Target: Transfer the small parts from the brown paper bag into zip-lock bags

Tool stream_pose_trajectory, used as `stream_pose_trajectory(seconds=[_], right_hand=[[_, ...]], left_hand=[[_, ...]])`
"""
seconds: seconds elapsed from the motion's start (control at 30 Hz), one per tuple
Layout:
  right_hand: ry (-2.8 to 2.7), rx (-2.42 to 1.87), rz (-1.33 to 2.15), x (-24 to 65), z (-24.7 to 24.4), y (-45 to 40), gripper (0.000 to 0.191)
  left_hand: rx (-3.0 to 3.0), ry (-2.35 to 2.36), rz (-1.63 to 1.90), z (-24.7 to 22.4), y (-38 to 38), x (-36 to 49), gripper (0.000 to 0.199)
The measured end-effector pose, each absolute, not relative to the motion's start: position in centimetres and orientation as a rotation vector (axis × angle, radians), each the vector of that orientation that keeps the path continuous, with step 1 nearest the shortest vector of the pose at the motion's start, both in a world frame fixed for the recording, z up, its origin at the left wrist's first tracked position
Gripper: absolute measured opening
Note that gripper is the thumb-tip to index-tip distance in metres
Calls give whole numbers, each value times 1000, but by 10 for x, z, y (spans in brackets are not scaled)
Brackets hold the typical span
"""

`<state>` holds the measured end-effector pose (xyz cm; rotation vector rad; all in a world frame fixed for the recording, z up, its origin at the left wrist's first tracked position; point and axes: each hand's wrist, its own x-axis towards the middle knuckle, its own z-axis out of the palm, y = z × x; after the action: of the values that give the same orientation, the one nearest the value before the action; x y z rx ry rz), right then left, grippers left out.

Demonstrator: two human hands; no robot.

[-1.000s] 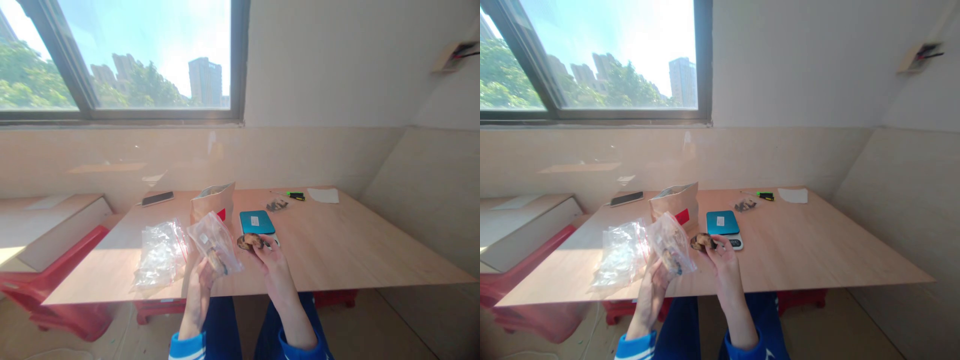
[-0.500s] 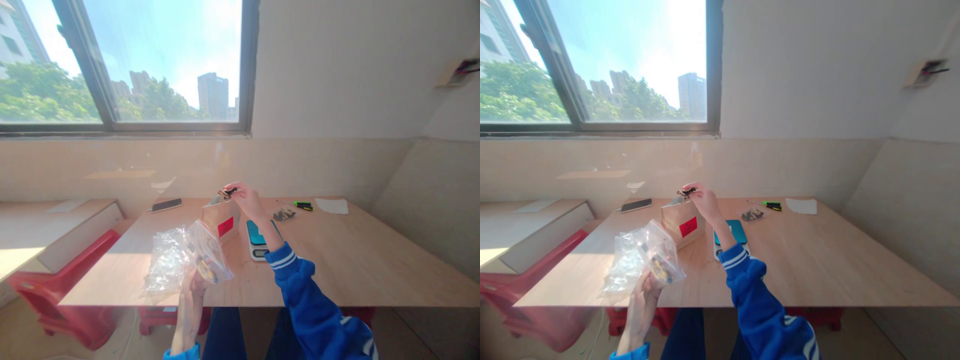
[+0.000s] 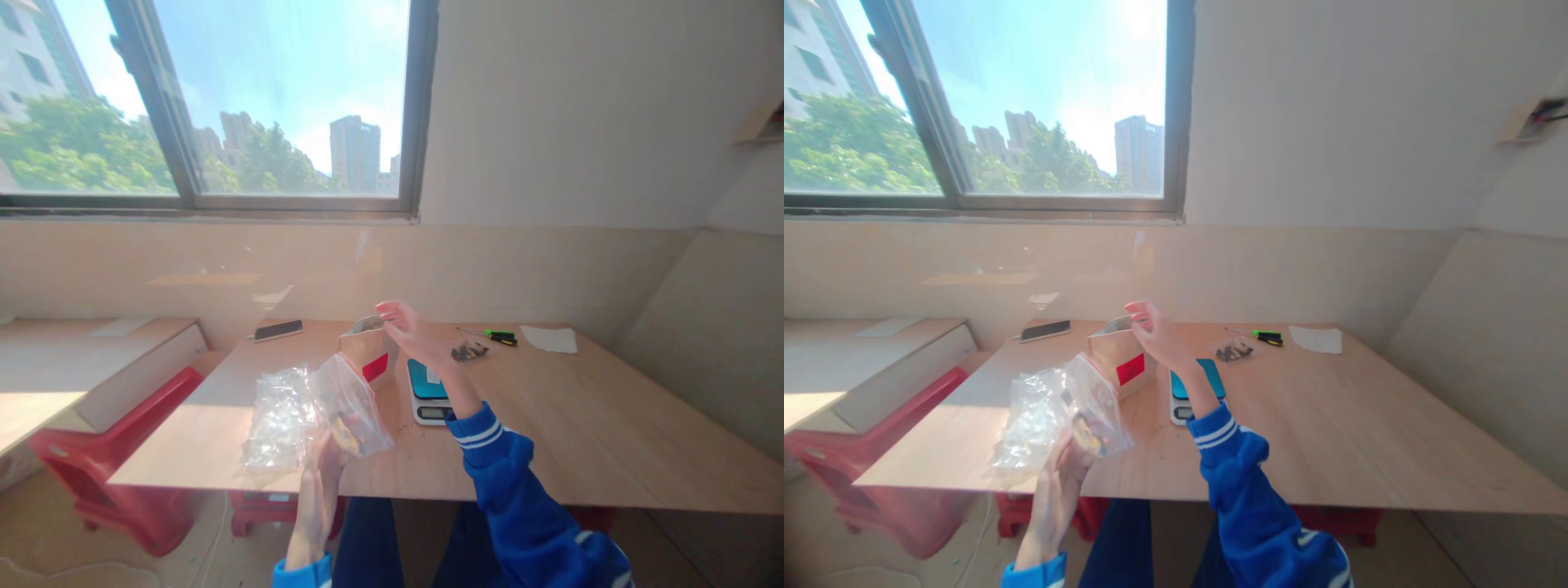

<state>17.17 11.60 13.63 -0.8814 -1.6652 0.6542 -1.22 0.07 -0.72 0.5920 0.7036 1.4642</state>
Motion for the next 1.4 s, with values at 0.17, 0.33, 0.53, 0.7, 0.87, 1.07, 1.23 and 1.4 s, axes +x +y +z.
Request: stream_pose_trajectory(seconds=[0.17,0.33,0.53,0.7,0.87,1.07,1.23,1.4], right_hand=[[-1656,-738,971,165,127,61,10],[-1637,-931,906,160,97,33,9],[-1789,-950,1053,170,83,30,17],[-1918,-771,1208,174,83,28,26],[-1894,-771,1147,174,82,26,33],[-1838,-800,1255,174,80,21,36],[-1591,-822,1193,176,77,23,38],[-1468,-852,1021,190,87,33,40]], left_hand=[[666,664,1395,5,-5,-6,48],[797,742,1337,9,-6,-3,57],[812,742,1333,10,-6,1,61],[795,761,1345,5,-4,2,51],[828,803,1298,5,-4,1,52],[815,752,1305,8,-5,1,46],[751,724,1316,11,-6,0,47],[753,742,1427,12,-8,-7,55]])
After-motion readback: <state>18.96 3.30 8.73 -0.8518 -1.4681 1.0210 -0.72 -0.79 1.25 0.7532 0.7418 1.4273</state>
